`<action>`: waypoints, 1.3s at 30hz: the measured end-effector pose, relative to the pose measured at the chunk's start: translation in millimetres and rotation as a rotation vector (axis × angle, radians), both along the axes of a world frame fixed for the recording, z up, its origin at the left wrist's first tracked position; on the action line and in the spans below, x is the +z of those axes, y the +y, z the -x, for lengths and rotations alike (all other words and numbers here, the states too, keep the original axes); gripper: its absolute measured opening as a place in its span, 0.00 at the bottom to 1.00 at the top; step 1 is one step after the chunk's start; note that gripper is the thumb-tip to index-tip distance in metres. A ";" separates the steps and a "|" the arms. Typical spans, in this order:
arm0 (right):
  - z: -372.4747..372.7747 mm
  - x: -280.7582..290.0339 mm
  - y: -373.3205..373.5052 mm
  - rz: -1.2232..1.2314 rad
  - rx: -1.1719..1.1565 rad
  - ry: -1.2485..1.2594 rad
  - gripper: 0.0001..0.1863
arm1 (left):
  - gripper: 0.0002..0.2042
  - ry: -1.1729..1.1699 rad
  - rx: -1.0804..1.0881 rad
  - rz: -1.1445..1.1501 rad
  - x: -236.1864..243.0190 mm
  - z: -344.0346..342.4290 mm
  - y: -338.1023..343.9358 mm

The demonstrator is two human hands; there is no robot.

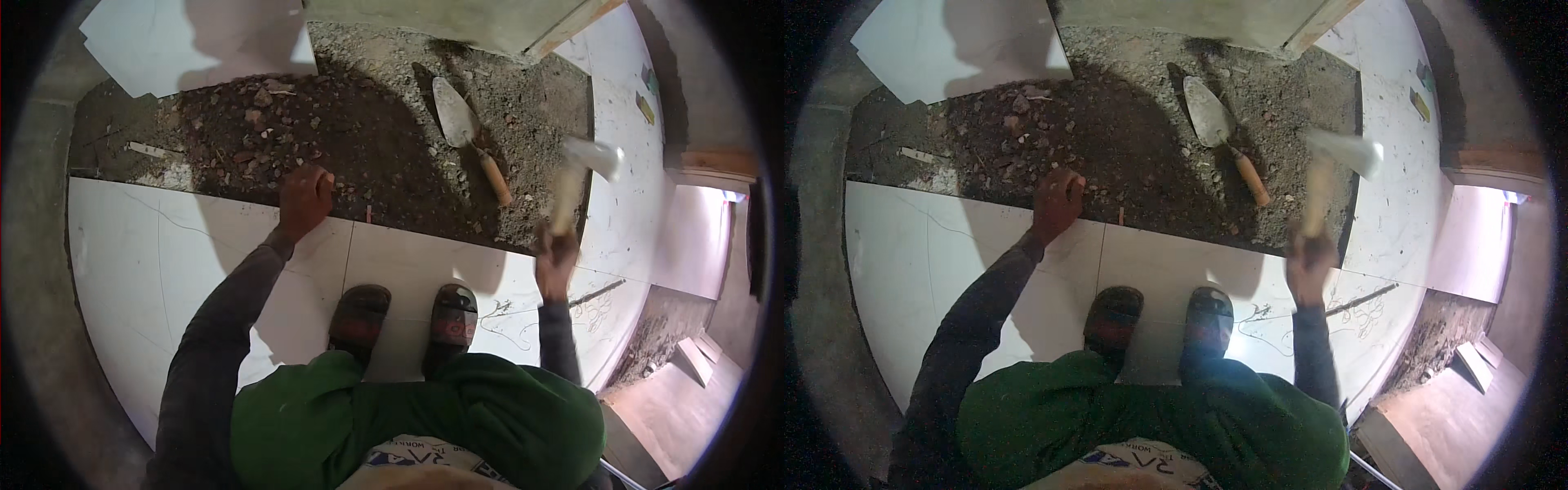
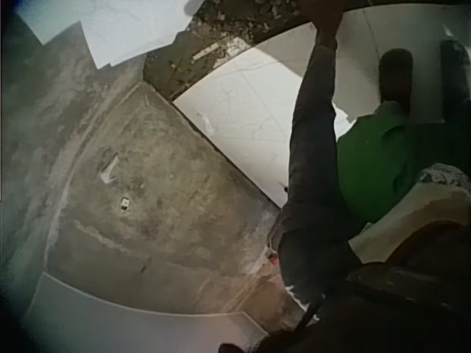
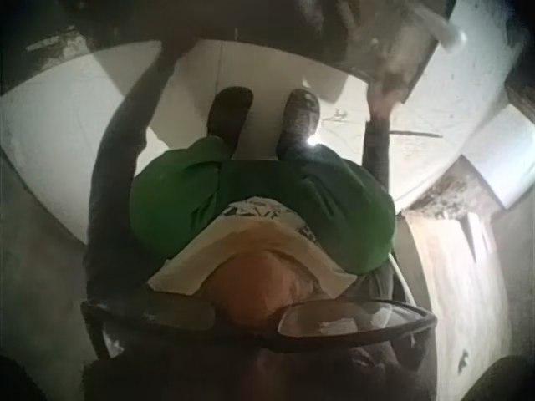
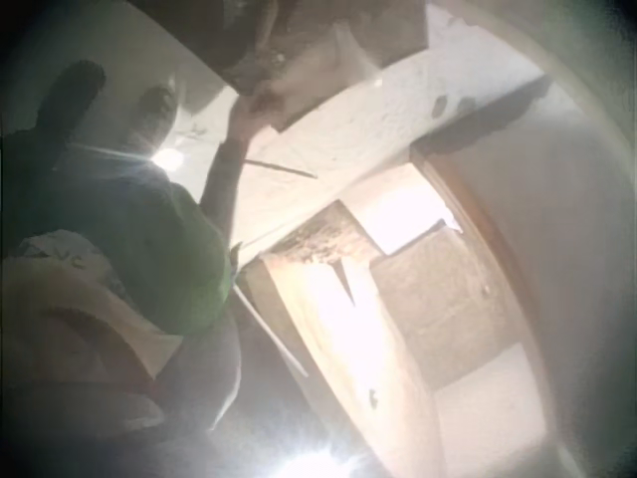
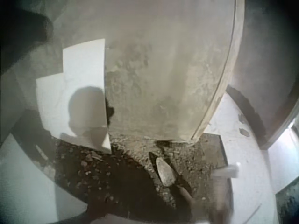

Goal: The person prepares the floor for tiling by using a trowel and a hammer to scrape and level the soil and debris in a rectangular cutout. The person moves debris and scrapes the ground with the trowel, occasionally using the hammer to break up harder sections of the soil.

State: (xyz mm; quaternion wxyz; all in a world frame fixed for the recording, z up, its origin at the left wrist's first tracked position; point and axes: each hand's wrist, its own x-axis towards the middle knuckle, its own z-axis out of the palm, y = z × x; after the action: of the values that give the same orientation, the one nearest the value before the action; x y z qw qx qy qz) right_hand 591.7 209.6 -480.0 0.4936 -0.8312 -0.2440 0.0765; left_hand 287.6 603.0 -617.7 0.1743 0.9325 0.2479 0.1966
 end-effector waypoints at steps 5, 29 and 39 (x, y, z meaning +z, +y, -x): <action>-26.5 57.8 176.5 0.594 0.425 0.023 0.20 | 0.10 0.066 0.043 0.128 7.2 17.2 -26.6; -34.1 -102.8 342.6 0.522 0.180 -1.422 0.18 | 0.12 0.199 0.113 0.095 27.5 0.8 -27.1; 4.0 -33.7 369.7 -0.031 0.259 -0.228 0.23 | 0.13 0.148 0.134 0.069 18.3 11.7 -26.1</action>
State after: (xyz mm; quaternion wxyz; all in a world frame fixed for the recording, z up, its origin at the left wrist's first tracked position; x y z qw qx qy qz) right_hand 587.7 579.3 -513.7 0.4613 -0.7885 -0.4047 0.0411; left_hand 275.9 576.9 -599.4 0.1740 0.9191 0.3287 0.1300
